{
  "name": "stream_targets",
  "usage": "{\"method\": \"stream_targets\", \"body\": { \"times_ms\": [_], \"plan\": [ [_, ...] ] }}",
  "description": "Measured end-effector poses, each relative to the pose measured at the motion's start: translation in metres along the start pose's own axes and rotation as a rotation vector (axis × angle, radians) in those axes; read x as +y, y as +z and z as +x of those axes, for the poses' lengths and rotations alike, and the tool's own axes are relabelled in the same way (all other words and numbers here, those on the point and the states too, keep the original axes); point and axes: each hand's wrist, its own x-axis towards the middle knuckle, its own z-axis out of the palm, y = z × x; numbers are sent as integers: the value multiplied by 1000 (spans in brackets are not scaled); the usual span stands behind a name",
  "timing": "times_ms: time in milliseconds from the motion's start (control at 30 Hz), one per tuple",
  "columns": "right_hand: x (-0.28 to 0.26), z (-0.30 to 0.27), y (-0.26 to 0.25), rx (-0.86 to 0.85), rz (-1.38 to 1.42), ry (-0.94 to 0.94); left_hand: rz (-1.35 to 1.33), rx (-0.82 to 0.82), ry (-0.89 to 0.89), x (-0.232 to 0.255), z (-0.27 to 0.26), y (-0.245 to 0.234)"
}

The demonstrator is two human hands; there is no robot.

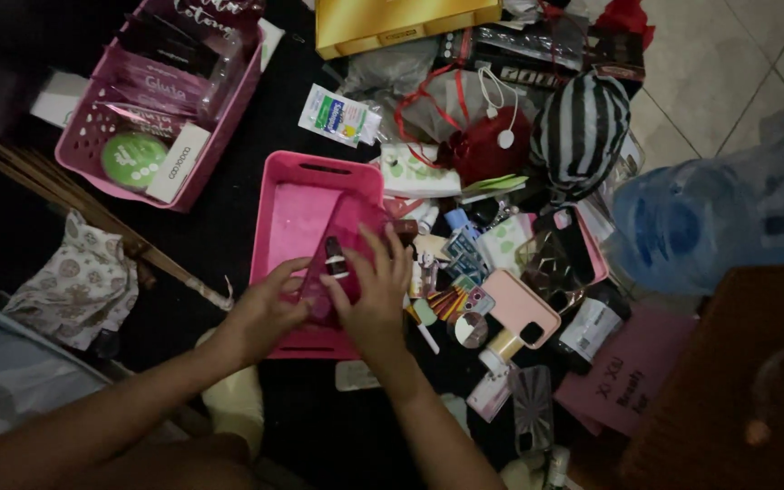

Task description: The person organizes various items by hand, placing a pouch, a jar, and packets into a pink basket. They then fill a second pink basket with phone cases, small boxes, and additional packets from the pile.

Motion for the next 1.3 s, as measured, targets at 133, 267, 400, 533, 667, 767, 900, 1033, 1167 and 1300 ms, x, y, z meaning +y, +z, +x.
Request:
{"method": "stream_targets", "body": {
  "times_ms": [133,267,400,533,667,767,900,1033,1167,1300],
  "plan": [
    [38,-28,11,164,29,-41,19,32,60,1,-4,-10],
    [104,-47,-16,319,79,397,12,81,196,10,-9,-25],
    [130,-54,-33,160,-178,425,250,96,214,35,-5,-30],
    [102,-56,-34,-49,468,337,445,-131,171,58,-4,-37],
    [76,-51,-10,-425,710,615,376,-70,34,63,0,-31],
    [68,-53,-1,-119,847,657,-346,-10,-43,57,7,-29],
    [71,-63,16,-110,993,624,-486,-36,-292,38,4,1],
    [160,-55,5,-13,638,819,-524,2,-194,20,4,3],
    [308,-66,-47,399,5,575,-552,-12,-183,10,1,-4],
    [406,-101,-91,204,-542,426,-617,16,-238,10,-3,-7]
  ]
}}
